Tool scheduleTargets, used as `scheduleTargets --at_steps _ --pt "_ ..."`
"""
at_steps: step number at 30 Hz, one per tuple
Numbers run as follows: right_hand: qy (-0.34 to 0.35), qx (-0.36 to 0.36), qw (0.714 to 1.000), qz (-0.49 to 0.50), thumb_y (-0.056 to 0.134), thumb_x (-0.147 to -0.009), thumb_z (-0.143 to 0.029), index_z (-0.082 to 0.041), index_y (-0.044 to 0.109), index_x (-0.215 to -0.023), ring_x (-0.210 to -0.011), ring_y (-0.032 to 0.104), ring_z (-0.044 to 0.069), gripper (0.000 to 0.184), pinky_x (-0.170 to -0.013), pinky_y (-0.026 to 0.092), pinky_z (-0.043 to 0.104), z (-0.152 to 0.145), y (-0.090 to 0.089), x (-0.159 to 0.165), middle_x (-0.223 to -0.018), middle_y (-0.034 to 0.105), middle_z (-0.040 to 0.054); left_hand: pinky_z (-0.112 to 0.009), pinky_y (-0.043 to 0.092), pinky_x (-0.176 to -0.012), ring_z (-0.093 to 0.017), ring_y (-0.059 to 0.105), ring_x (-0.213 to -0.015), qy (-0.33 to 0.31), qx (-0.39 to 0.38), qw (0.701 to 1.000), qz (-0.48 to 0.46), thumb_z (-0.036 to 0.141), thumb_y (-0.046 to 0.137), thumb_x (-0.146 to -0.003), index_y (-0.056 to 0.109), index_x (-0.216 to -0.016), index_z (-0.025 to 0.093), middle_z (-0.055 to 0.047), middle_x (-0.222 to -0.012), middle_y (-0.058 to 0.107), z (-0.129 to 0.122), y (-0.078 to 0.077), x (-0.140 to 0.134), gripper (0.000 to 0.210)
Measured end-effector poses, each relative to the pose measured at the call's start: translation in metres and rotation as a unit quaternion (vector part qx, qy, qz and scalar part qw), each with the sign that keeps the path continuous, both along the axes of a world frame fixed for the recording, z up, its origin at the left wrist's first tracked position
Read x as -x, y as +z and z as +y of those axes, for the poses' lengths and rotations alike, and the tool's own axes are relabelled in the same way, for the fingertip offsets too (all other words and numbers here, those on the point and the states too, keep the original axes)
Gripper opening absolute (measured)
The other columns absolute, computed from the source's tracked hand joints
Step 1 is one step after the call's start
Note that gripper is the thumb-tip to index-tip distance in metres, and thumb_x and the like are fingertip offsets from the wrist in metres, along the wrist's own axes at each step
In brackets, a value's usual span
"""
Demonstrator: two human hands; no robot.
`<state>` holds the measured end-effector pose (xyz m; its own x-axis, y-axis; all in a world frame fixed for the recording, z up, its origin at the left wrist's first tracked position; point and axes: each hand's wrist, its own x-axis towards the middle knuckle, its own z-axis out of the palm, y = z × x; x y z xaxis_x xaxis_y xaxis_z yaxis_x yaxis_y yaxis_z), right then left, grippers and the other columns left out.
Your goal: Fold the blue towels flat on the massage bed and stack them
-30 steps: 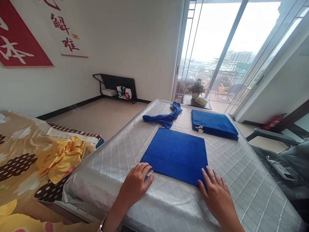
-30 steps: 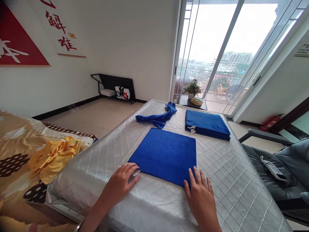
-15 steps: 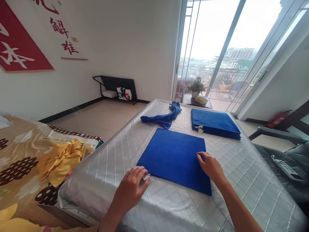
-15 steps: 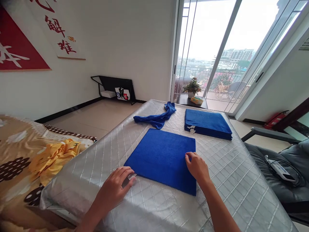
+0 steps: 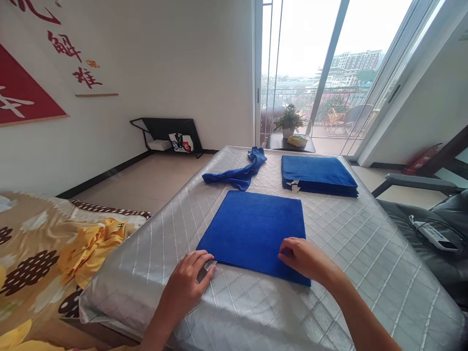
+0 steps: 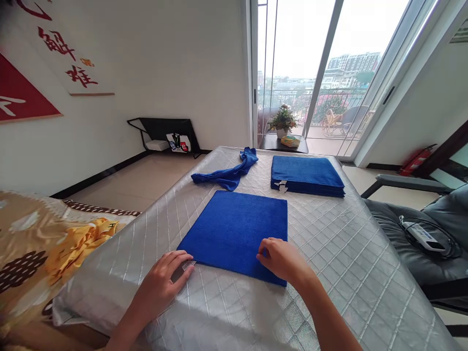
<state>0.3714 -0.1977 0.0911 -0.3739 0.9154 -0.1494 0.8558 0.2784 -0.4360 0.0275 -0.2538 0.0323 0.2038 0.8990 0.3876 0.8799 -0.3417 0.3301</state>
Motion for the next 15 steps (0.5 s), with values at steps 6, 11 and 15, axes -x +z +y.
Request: scheduleTargets --at_steps 6,11,15 --pt "0.102 0.041 0.994 -0.001 0.072 -0.078 -0.028 -0.025 0.073 -0.093 -0.074 0.06 0.013 0.014 -0.062 0.038 0.023 -0.011 0.001 0.009 -0.085 0.07 -0.0021 -0.043 0.055 -0.094 -0.026 0.066 -0.105 -0.004 -0.002 1.0 -0.005 0.044 0.053 -0.097 0.069 -0.107 0.028 -0.004 -0.111 0.07 0.001 0.003 -0.001 0.024" --pt "0.116 0.007 0.993 0.0 0.07 -0.076 -0.022 -0.025 0.072 -0.09 -0.074 0.06 0.013 0.015 -0.064 0.038 0.023 -0.014 -0.001 0.011 -0.086 0.071 -0.0024 -0.044 0.056 -0.094 -0.026 0.066 -0.105 0.003 0.0 1.0 -0.004 0.042 0.053 -0.096 0.069 -0.107 0.028 -0.004 -0.112 0.07 0.001 0.004 -0.002 0.023" --pt "0.127 -0.024 0.991 -0.03 0.066 -0.077 -0.02 -0.024 0.073 -0.089 -0.08 0.065 0.017 0.015 -0.074 0.04 0.027 -0.017 0.004 0.018 -0.086 0.073 -0.0001 -0.045 0.056 -0.095 -0.026 0.066 -0.107 0.01 0.009 1.0 0.002 0.042 0.053 -0.096 0.069 -0.109 0.028 -0.005 -0.114 0.07 0.001 0.004 -0.002 0.024"
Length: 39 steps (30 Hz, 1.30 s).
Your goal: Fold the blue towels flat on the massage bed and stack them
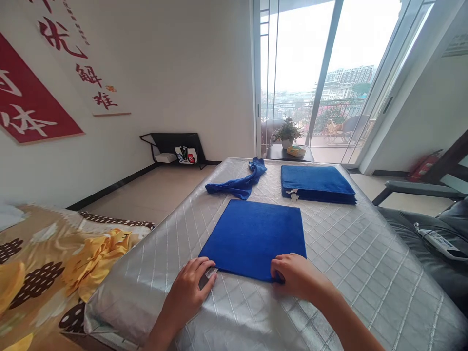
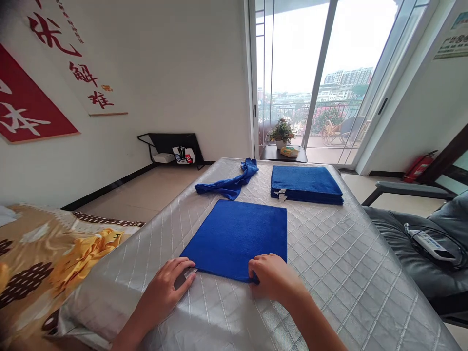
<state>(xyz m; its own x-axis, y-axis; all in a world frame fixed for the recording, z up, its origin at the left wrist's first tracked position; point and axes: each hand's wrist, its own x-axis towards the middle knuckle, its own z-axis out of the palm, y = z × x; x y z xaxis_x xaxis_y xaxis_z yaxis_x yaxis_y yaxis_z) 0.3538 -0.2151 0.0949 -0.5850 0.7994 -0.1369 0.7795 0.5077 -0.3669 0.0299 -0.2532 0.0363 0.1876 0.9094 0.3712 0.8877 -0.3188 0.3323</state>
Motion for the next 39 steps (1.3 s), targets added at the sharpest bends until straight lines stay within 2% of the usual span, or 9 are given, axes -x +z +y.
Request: scheduleTargets --at_steps 4,13,20,24,26,28,33,36,39 --pt "0.008 -0.035 0.999 -0.029 0.064 -0.075 -0.018 -0.023 0.072 -0.085 -0.087 0.067 0.02 0.014 -0.08 0.04 0.03 -0.002 0.001 0.007 -0.087 0.074 0.0024 -0.047 0.055 -0.097 -0.026 0.065 -0.109 0.005 0.003 1.0 0.002 0.043 0.054 -0.096 0.069 -0.109 0.028 -0.005 -0.116 0.07 0.0 -0.001 0.0 0.025" --pt "-0.001 -0.118 0.993 -0.024 0.058 -0.081 -0.016 -0.021 0.067 -0.082 -0.083 0.066 0.018 0.01 -0.078 0.038 0.029 0.0 -0.002 0.008 -0.086 0.073 0.0025 -0.048 0.056 -0.097 -0.027 0.066 -0.11 0.0 -0.003 1.0 0.007 0.043 0.055 -0.096 0.069 -0.114 0.03 -0.004 -0.116 0.07 0.002 -0.006 0.002 0.026" --pt "-0.034 -0.172 0.984 -0.026 0.048 -0.095 -0.014 -0.021 0.066 -0.09 -0.084 0.068 0.018 0.02 -0.081 0.04 0.029 0.0 0.003 0.007 -0.086 0.074 0.0025 -0.047 0.055 -0.097 -0.027 0.066 -0.11 0.003 0.013 1.0 0.0 0.045 0.057 -0.094 0.069 -0.113 0.03 -0.004 -0.117 0.07 0.005 -0.007 0.003 0.026" --pt "-0.017 -0.146 0.989 -0.007 0.059 -0.098 -0.032 -0.022 0.069 -0.101 -0.089 0.071 0.02 0.014 -0.083 0.043 0.029 0.005 0.001 -0.002 -0.09 0.076 0.0035 -0.047 0.053 -0.097 -0.027 0.065 -0.108 0.002 0.061 0.998 -0.014 0.047 0.057 -0.092 0.069 -0.11 0.028 -0.005 -0.115 0.07 0.01 -0.002 0.003 0.028" --pt "-0.014 -0.114 0.993 0.003 0.071 -0.089 -0.046 -0.024 0.07 -0.106 -0.09 0.071 0.022 0.028 -0.082 0.045 0.029 0.008 -0.001 -0.007 -0.093 0.077 0.0036 -0.046 0.053 -0.097 -0.028 0.065 -0.107 0.003 0.094 0.995 -0.016 0.047 0.057 -0.091 0.069 -0.108 0.027 -0.006 -0.113 0.07 0.014 0.002 0.002 0.029" --pt "-0.018 -0.08 0.997 0.006 0.079 -0.079 -0.052 -0.026 0.072 -0.106 -0.091 0.072 0.024 0.039 -0.08 0.046 0.03 0.012 -0.003 -0.012 -0.095 0.077 0.0036 -0.046 0.052 -0.096 -0.028 0.065 -0.107 0.01 0.127 0.992 -0.009 0.048 0.057 -0.09 0.07 -0.107 0.027 -0.006 -0.113 0.07 0.017 0.008 0.0 0.029" --pt "-0.052 -0.042 0.996 0.055 0.08 -0.079 -0.033 -0.026 0.074 -0.092 -0.082 0.068 0.02 0.016 -0.07 0.044 0.026 0.018 0.002 -0.03 -0.091 0.075 0.0005 -0.045 0.05 -0.098 -0.029 0.063 -0.11 0.015 0.159 0.987 0.002 0.047 0.059 -0.088 0.07 -0.104 0.027 -0.005 -0.114 0.07 0.024 0.017 -0.002 0.028" --pt "-0.077 -0.034 0.991 0.106 0.076 -0.081 -0.027 -0.025 0.074 -0.086 -0.078 0.065 0.017 0.006 -0.068 0.044 0.026 0.021 0.007 -0.045 -0.088 0.074 0.0001 -0.045 0.05 -0.097 -0.028 0.064 -0.108 0.009 0.149 0.989 0.005 0.047 0.06 -0.088 0.07 -0.103 0.028 -0.005 -0.112 0.07 0.025 0.015 0.0 0.027" --pt "-0.101 -0.037 0.984 0.14 0.072 -0.084 -0.028 -0.025 0.076 -0.088 -0.078 0.064 0.017 0.006 -0.07 0.046 0.027 0.023 0.012 -0.059 -0.088 0.073 0.0007 -0.045 0.051 -0.095 -0.028 0.064 -0.107 0.006 0.13 0.991 0.012 0.048 0.059 -0.088 0.07 -0.104 0.028 -0.004 -0.112 0.071 0.026 0.01 0.002 0.027"
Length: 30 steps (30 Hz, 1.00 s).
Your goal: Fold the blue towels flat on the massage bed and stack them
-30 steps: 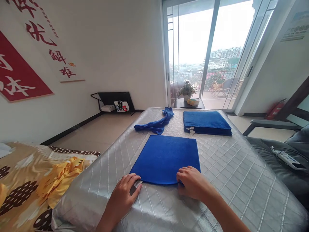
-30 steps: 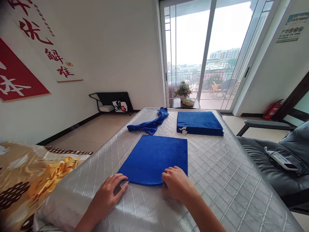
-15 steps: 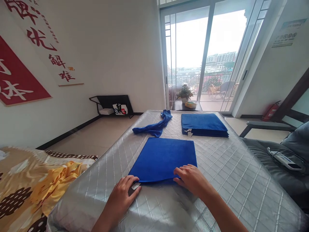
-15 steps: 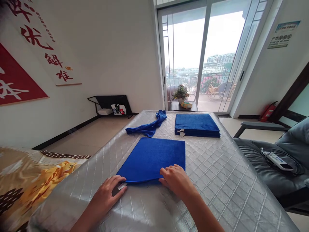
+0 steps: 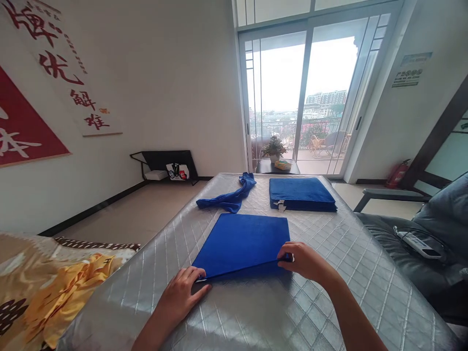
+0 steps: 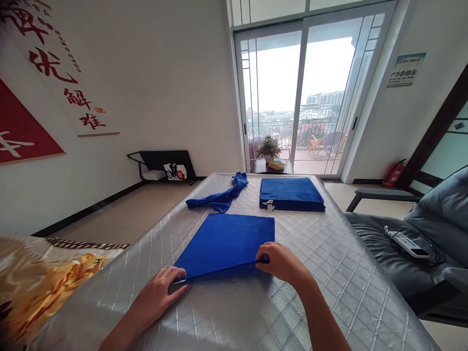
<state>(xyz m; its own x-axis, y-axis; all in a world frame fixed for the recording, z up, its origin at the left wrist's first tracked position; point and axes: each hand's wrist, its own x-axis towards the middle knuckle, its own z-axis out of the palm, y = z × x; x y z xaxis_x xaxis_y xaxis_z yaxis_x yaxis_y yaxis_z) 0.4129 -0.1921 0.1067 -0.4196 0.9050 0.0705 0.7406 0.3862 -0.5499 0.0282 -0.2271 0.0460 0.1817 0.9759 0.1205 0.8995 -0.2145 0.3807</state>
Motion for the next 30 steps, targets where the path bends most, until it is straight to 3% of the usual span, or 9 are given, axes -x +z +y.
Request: scheduleTargets --at_steps 7,12,15,23,27,30 --pt "-0.02 -0.012 0.998 0.061 0.067 -0.09 -0.04 -0.027 0.081 -0.095 -0.073 0.062 0.016 0.019 -0.066 0.046 0.028 0.003 0.004 -0.014 -0.093 0.073 0.0023 -0.043 0.055 -0.087 -0.027 0.069 -0.099 0.002 -0.086 0.994 0.064 0.035 0.048 -0.093 0.07 -0.105 0.026 -0.006 -0.106 0.073 0.006 -0.015 0.016 0.027" --pt "-0.016 -0.019 0.994 0.105 0.068 -0.09 -0.047 -0.028 0.081 -0.096 -0.071 0.062 0.015 0.023 -0.067 0.047 0.028 0.003 0.003 -0.015 -0.091 0.073 0.0016 -0.037 0.058 -0.081 -0.023 0.073 -0.09 -0.016 -0.185 0.979 0.082 0.038 0.041 -0.099 0.072 -0.102 0.027 -0.004 -0.102 0.076 0.011 -0.027 0.035 0.034" --pt "-0.029 -0.041 0.993 0.111 0.067 -0.09 -0.05 -0.028 0.081 -0.095 -0.069 0.061 0.014 0.026 -0.066 0.047 0.028 0.003 0.003 -0.015 -0.089 0.072 0.0015 -0.033 0.059 -0.078 -0.021 0.074 -0.087 -0.024 -0.26 0.962 0.08 0.042 0.036 -0.104 0.073 -0.105 0.026 -0.003 -0.102 0.077 0.011 -0.027 0.04 0.04" --pt "-0.033 -0.155 0.976 0.149 0.064 -0.092 -0.049 -0.027 0.079 -0.094 -0.065 0.062 0.014 0.027 -0.059 0.051 0.027 -0.013 0.02 -0.016 -0.086 0.072 0.0029 -0.032 0.058 -0.078 -0.021 0.074 -0.089 -0.036 -0.417 0.904 0.089 0.036 0.037 -0.107 0.068 -0.115 0.021 -0.006 -0.105 0.077 0.004 -0.006 0.036 0.036" --pt "-0.028 -0.247 0.959 0.137 0.065 -0.094 -0.039 -0.028 0.078 -0.098 -0.072 0.065 0.014 0.017 -0.052 0.051 0.023 -0.041 0.042 -0.016 -0.088 0.071 0.0039 -0.033 0.057 -0.085 -0.02 0.073 -0.091 -0.018 -0.446 0.894 0.038 0.034 0.047 -0.105 0.067 -0.114 0.022 -0.005 -0.102 0.077 0.002 0.015 0.033 0.025" --pt "-0.01 -0.329 0.939 0.097 0.068 -0.093 -0.03 -0.029 0.077 -0.1 -0.077 0.067 0.015 0.012 -0.063 0.056 0.025 -0.064 0.067 -0.022 -0.087 0.072 0.0029 -0.031 0.056 -0.086 -0.019 0.072 -0.09 -0.019 -0.452 0.892 -0.006 0.034 0.053 -0.103 0.068 -0.112 0.023 -0.003 -0.096 0.076 -0.001 0.036 0.03 0.021"
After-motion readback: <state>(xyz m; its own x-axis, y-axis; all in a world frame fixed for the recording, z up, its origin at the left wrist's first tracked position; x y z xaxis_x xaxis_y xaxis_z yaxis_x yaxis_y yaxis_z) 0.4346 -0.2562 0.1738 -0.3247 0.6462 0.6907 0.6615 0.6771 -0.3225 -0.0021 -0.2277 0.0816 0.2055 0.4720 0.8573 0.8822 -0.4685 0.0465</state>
